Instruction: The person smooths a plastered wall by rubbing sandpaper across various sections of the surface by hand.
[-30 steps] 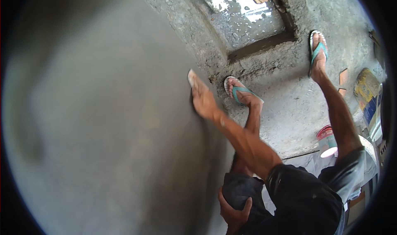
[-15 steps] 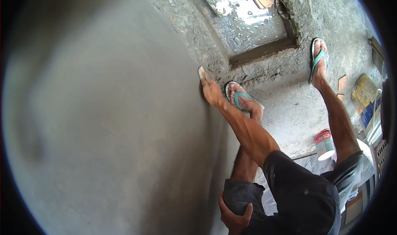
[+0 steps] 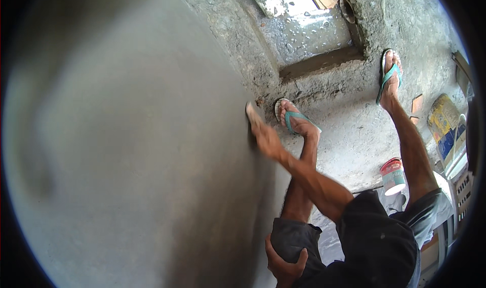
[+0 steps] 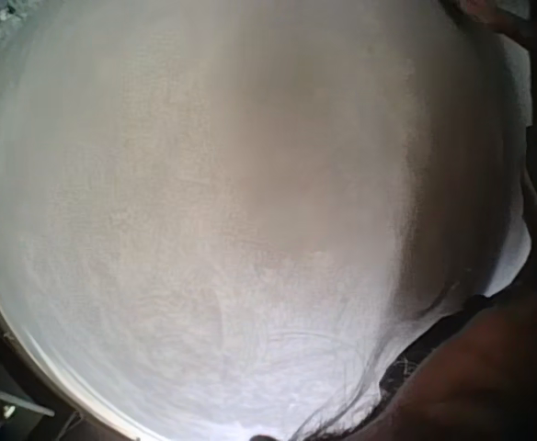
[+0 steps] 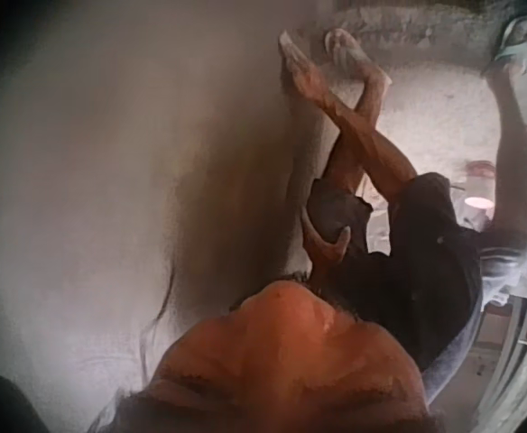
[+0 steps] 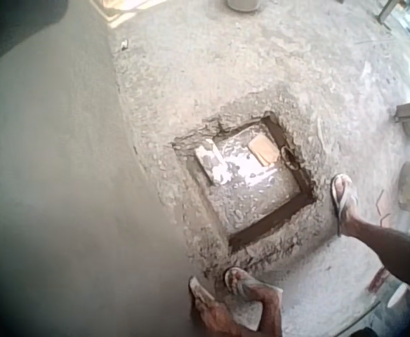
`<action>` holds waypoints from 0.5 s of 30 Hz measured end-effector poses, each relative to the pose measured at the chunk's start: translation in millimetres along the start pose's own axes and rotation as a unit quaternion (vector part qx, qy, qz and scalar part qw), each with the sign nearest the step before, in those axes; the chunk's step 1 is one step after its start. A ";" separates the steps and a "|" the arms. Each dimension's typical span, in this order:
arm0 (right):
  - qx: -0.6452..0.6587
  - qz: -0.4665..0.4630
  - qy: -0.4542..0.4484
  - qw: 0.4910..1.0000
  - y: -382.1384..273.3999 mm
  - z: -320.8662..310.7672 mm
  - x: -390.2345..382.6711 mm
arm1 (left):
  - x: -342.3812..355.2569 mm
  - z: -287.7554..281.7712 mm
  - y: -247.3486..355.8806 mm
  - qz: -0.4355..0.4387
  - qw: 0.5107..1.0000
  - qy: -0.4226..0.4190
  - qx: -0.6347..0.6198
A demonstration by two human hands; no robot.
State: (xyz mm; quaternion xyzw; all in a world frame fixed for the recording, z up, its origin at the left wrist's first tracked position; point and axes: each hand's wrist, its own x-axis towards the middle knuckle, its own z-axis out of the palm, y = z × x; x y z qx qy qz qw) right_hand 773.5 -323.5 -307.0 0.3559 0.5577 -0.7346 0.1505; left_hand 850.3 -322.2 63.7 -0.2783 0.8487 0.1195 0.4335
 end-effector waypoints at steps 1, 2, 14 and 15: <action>-0.006 -0.080 0.028 0.996 -0.1 4.2 -26.8 | 3.9 1.0 0.4 0.003 1.000 -0.004 -0.003; -0.008 -0.078 0.028 0.997 -2.0 1.0 -29.2 | 3.4 -0.6 0.2 0.006 1.000 -0.005 -0.002; 0.054 0.018 0.011 0.998 -0.4 23.5 -64.0 | 4.2 -6.3 5.5 -0.006 1.000 -0.010 0.003; 0.013 -0.023 0.008 1.000 15.1 10.7 -43.0 | 3.8 -5.6 9.3 -0.009 1.000 -0.011 0.008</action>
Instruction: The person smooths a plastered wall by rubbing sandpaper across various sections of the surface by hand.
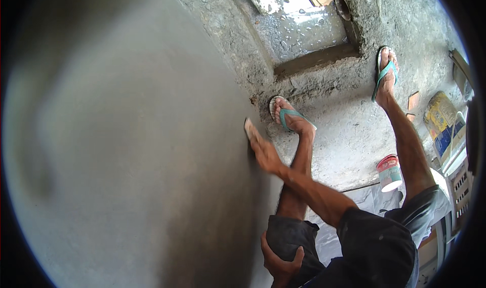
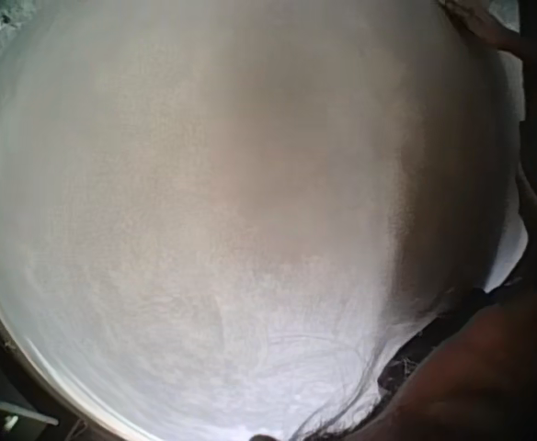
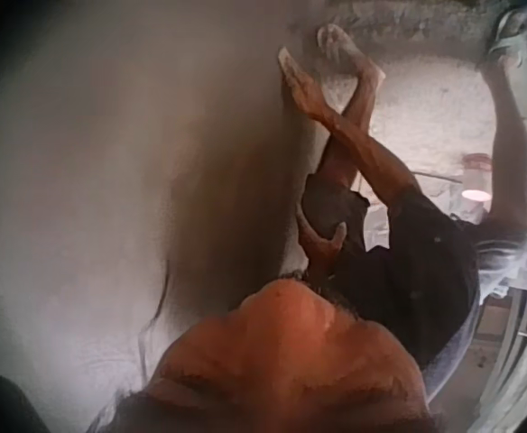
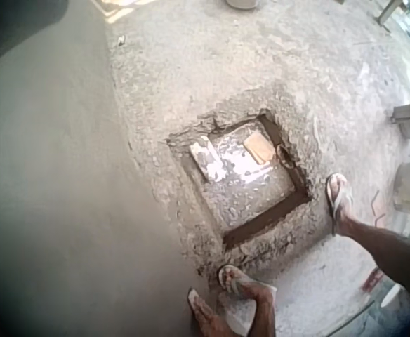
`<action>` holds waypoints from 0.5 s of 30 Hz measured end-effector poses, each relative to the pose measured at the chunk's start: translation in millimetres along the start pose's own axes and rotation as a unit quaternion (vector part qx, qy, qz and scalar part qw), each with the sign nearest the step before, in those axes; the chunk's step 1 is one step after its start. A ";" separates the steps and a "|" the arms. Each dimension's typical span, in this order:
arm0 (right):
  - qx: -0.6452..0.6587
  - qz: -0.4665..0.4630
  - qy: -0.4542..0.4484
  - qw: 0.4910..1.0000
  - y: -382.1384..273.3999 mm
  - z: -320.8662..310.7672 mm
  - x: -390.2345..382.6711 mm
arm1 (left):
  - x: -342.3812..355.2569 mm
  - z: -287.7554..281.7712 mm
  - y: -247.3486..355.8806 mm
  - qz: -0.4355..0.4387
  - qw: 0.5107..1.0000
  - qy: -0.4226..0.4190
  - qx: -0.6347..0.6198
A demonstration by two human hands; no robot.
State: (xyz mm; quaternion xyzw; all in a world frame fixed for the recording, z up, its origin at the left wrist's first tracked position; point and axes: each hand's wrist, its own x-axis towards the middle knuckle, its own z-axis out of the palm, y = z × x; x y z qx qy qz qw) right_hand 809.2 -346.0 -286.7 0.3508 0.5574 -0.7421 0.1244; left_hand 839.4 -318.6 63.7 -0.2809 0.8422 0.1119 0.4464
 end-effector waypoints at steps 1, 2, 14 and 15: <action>-0.003 0.000 0.003 1.000 18.7 -11.7 35.8 | -2.6 1.7 0.4 0.002 1.000 -0.004 -0.001; -0.057 0.154 -0.078 0.983 37.7 -25.5 73.7 | -6.3 4.3 -0.7 -0.004 1.000 -0.011 -0.004; -0.104 0.113 -0.022 0.988 104.5 -47.6 63.3 | -3.1 16.7 -1.6 0.022 0.999 -0.039 -0.030; -0.083 0.106 -0.018 0.991 90.0 -23.8 55.0 | -3.2 8.6 -5.9 0.017 0.999 -0.023 -0.020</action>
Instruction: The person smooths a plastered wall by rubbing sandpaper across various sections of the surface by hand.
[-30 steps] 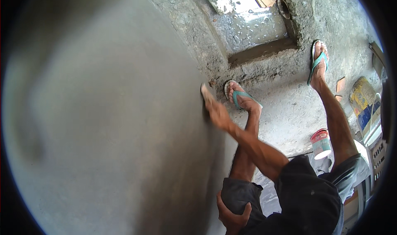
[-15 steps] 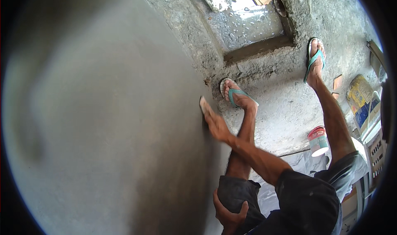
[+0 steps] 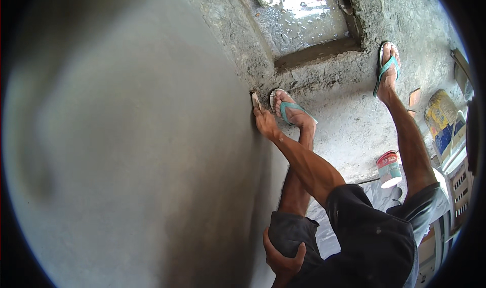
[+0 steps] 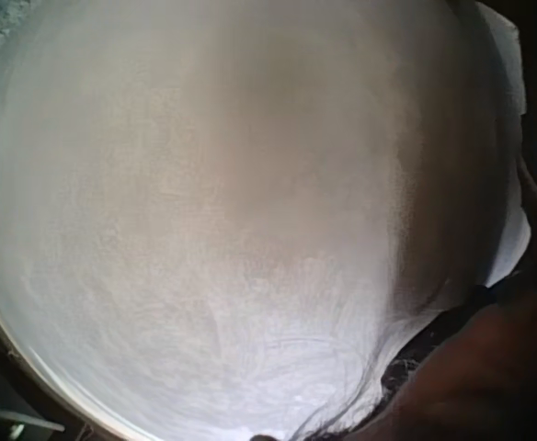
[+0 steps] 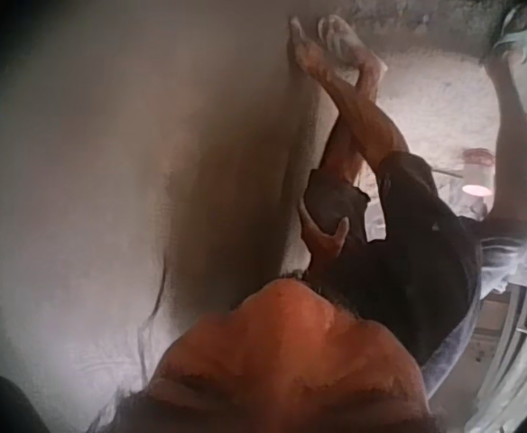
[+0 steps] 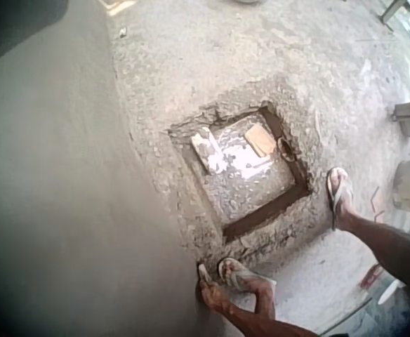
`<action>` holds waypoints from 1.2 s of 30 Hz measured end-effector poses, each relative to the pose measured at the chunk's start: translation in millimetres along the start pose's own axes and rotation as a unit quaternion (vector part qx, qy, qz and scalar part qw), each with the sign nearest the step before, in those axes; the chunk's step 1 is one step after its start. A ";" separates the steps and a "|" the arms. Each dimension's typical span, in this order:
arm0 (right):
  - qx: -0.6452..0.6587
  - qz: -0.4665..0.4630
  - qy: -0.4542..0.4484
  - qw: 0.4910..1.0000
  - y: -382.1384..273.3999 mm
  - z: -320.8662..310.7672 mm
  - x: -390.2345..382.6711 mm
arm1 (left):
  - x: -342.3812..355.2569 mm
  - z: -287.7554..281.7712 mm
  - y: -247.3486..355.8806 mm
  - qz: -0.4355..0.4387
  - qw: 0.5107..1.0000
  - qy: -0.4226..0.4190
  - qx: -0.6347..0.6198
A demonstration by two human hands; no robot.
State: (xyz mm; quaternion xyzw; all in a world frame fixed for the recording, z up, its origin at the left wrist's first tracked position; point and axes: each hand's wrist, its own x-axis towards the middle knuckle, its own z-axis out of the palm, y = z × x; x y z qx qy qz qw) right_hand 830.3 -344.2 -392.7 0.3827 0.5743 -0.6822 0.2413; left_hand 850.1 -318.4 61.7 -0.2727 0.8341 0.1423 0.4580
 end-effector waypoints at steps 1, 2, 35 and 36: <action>0.027 -0.032 0.008 0.999 -20.8 18.9 -20.6 | 0.8 -3.4 -4.3 -0.004 1.000 0.017 0.004; 0.045 -0.054 0.012 0.997 -43.6 40.1 -54.1 | 0.2 -9.4 -10.4 -0.014 0.999 0.030 0.007; -0.046 -0.047 0.012 0.998 -166.7 -23.3 -35.0 | -20.9 8.3 -10.3 -0.005 1.000 -0.023 0.002; 0.055 -0.054 0.007 0.997 -183.1 -8.5 -65.9 | -14.2 8.3 -15.5 0.001 1.000 -0.017 0.005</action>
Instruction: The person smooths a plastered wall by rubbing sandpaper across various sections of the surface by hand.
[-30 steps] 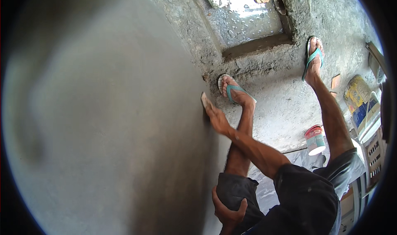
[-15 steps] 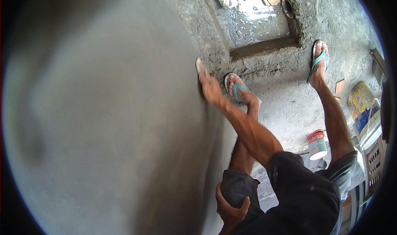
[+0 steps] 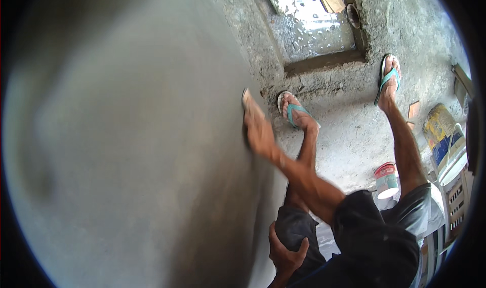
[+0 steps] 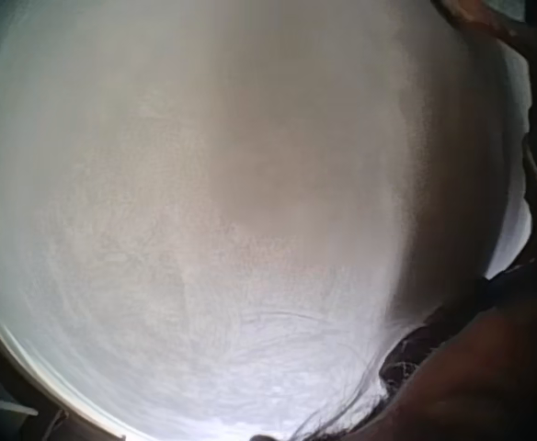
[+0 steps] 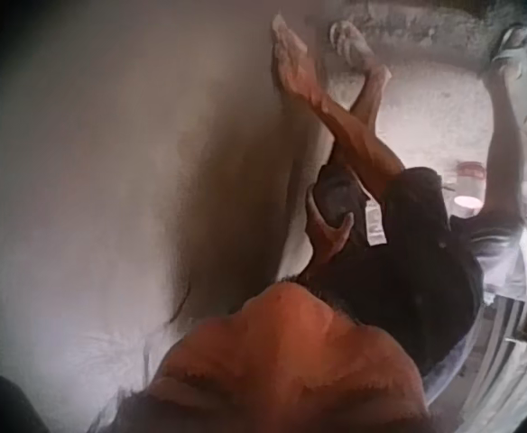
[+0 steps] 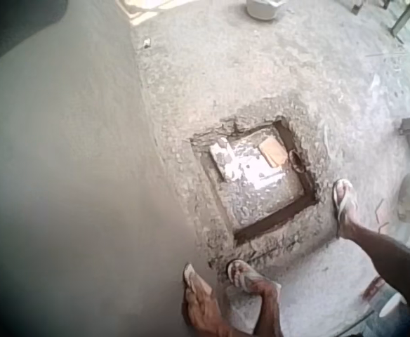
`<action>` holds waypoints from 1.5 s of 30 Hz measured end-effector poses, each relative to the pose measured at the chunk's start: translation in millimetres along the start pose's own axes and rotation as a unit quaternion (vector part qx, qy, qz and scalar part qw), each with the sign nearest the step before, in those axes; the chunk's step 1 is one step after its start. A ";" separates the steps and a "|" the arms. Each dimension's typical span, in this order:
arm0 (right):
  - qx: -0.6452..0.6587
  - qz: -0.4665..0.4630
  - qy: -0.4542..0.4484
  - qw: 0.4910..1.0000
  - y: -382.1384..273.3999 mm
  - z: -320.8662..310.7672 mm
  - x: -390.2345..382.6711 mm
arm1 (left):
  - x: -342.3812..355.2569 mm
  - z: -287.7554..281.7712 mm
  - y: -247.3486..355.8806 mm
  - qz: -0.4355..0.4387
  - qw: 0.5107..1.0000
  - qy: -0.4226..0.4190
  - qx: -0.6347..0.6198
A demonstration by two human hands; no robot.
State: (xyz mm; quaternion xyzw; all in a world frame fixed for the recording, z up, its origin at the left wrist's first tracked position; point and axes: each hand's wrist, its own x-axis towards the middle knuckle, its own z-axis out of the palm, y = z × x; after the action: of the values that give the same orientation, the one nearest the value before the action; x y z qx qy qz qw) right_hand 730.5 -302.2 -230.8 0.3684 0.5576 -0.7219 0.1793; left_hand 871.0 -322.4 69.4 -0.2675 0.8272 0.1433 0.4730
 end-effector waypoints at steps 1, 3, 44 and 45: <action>0.035 -0.026 -0.012 0.999 -23.5 9.3 -57.0 | -1.5 -0.1 -3.0 -0.007 1.000 0.006 -0.002; 0.039 -0.119 -0.035 0.992 -73.7 17.2 -154.7 | -5.1 -6.3 -9.3 -0.019 0.999 -0.005 0.046; 0.072 -0.245 0.016 0.967 -5.2 16.7 54.7 | 16.3 -12.8 7.7 0.002 0.998 0.060 0.026; 0.013 -0.210 0.038 0.977 2.0 11.0 102.0 | 17.7 -11.3 9.8 0.007 0.998 0.055 0.028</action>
State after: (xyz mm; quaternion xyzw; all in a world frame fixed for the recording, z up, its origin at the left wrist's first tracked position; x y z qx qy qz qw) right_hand 660.4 -297.7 -305.7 0.2723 0.6196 -0.7362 -0.0021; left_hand 850.1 -325.3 59.9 -0.2562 0.8574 0.1086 0.4329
